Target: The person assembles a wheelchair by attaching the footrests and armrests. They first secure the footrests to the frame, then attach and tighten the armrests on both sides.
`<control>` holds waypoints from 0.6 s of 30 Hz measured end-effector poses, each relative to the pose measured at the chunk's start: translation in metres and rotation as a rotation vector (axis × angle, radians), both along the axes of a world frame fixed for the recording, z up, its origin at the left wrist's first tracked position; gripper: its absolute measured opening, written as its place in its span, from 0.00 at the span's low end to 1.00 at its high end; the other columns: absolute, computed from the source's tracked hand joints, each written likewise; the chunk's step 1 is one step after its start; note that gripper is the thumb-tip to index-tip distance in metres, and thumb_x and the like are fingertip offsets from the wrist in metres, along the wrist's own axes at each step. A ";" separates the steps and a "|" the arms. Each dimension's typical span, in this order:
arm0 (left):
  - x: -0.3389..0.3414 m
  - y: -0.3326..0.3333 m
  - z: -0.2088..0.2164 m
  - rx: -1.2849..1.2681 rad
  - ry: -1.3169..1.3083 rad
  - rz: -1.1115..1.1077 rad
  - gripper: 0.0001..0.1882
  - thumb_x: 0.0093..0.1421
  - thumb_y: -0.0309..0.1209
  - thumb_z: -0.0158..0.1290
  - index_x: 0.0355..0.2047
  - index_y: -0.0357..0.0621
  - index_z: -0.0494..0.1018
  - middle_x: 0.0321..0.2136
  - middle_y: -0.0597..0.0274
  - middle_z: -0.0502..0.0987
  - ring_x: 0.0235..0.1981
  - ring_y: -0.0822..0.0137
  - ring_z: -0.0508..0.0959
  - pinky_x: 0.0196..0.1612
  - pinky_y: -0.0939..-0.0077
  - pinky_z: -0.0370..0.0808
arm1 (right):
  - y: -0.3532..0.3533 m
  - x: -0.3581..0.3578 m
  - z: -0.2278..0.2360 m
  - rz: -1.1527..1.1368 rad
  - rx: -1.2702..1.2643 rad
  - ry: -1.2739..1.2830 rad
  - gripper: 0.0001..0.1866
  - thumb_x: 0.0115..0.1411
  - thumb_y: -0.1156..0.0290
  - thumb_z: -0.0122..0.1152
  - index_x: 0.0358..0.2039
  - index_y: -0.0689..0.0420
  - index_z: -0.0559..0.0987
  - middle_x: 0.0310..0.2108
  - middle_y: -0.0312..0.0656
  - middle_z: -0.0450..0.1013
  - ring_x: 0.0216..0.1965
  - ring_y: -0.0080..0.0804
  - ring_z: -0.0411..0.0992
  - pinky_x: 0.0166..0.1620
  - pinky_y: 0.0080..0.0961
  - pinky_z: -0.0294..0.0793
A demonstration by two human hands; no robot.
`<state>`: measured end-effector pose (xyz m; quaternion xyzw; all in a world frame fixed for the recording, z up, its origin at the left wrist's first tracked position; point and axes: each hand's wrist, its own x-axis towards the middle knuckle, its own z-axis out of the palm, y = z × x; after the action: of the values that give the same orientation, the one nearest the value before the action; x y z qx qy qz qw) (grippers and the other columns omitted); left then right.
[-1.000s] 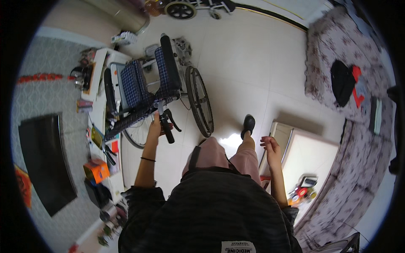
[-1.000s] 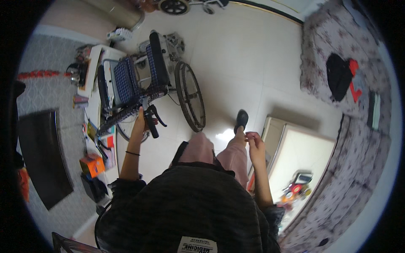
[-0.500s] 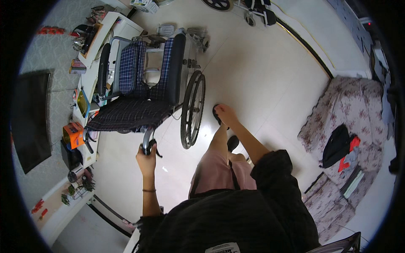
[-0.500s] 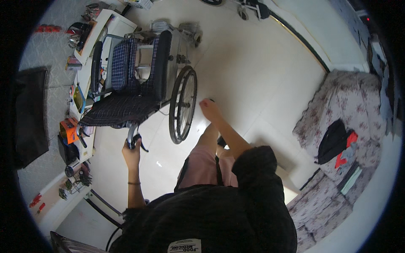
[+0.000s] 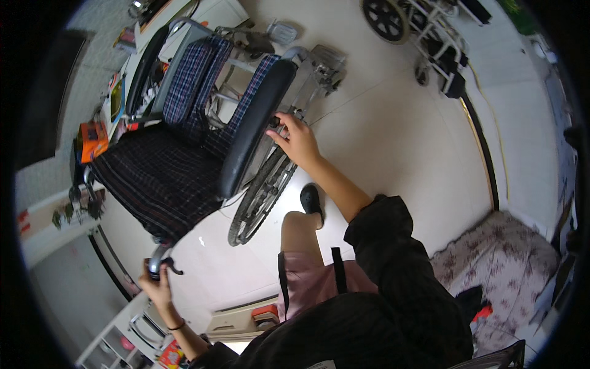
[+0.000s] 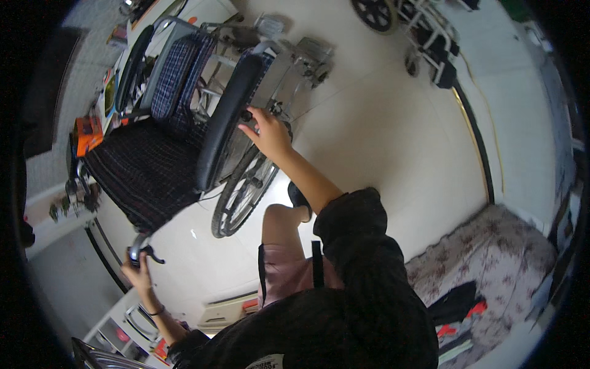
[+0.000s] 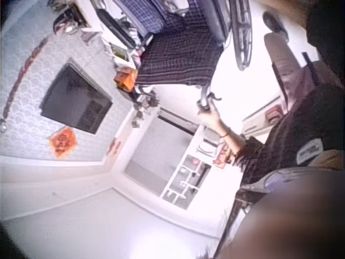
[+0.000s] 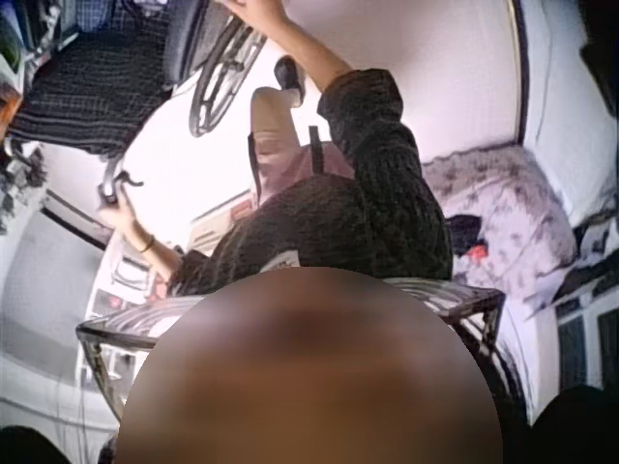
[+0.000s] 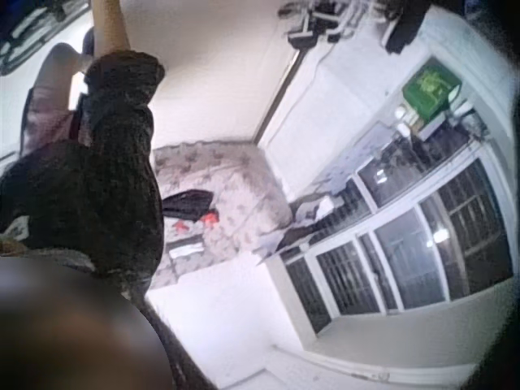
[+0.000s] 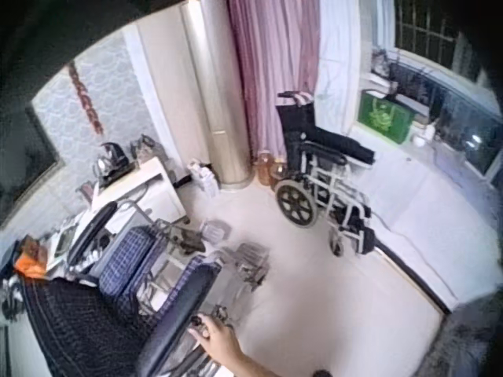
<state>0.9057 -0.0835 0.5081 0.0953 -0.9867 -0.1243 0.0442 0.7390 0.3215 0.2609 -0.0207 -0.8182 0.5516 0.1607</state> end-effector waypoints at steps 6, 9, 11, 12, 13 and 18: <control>0.038 -0.084 -0.027 0.137 0.317 0.147 0.31 0.60 0.35 0.60 0.58 0.33 0.63 0.36 0.60 0.72 0.35 0.76 0.71 0.37 0.83 0.70 | 0.013 -0.032 -0.029 0.150 -0.088 0.371 0.14 0.51 0.72 0.71 0.35 0.60 0.74 0.18 0.40 0.72 0.17 0.27 0.71 0.22 0.23 0.71; 0.030 -0.099 -0.013 0.219 0.419 0.193 0.30 0.62 0.37 0.58 0.59 0.35 0.62 0.35 0.63 0.72 0.31 0.78 0.69 0.34 0.87 0.68 | 0.020 -0.043 -0.035 0.213 -0.025 0.555 0.13 0.51 0.73 0.70 0.33 0.61 0.74 0.18 0.40 0.71 0.17 0.28 0.72 0.21 0.23 0.71; 0.019 -0.084 -0.004 0.025 0.239 0.237 0.30 0.63 0.40 0.56 0.59 0.35 0.62 0.37 0.64 0.71 0.32 0.78 0.70 0.36 0.84 0.69 | 0.024 -0.050 -0.035 0.210 0.077 0.679 0.13 0.51 0.73 0.70 0.32 0.61 0.74 0.17 0.40 0.70 0.16 0.29 0.71 0.21 0.24 0.71; 0.012 -0.069 0.002 -0.076 0.224 0.170 0.29 0.64 0.40 0.55 0.59 0.35 0.62 0.39 0.63 0.71 0.34 0.77 0.70 0.38 0.82 0.70 | 0.025 -0.053 -0.035 0.218 0.086 0.720 0.13 0.51 0.72 0.70 0.31 0.61 0.74 0.16 0.39 0.69 0.16 0.31 0.70 0.21 0.25 0.71; 0.012 -0.046 -0.015 -0.226 0.397 0.229 0.29 0.64 0.40 0.55 0.59 0.35 0.62 0.41 0.61 0.72 0.37 0.73 0.71 0.41 0.77 0.70 | 0.028 -0.054 -0.034 0.218 0.183 0.700 0.13 0.52 0.68 0.70 0.31 0.60 0.74 0.16 0.40 0.70 0.16 0.36 0.72 0.21 0.29 0.71; 0.020 0.126 -0.129 -0.731 1.204 -0.053 0.27 0.58 0.29 0.58 0.57 0.39 0.63 0.51 0.52 0.71 0.54 0.56 0.69 0.57 0.61 0.64 | 0.035 -0.055 -0.022 0.154 0.654 0.519 0.25 0.61 0.48 0.54 0.27 0.61 0.75 0.16 0.51 0.73 0.22 0.51 0.76 0.25 0.44 0.75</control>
<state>0.9253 0.0426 0.3789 -0.0351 -0.7712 0.1830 0.6087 0.6840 0.3563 0.2393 0.2320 -0.8818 0.2601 0.3176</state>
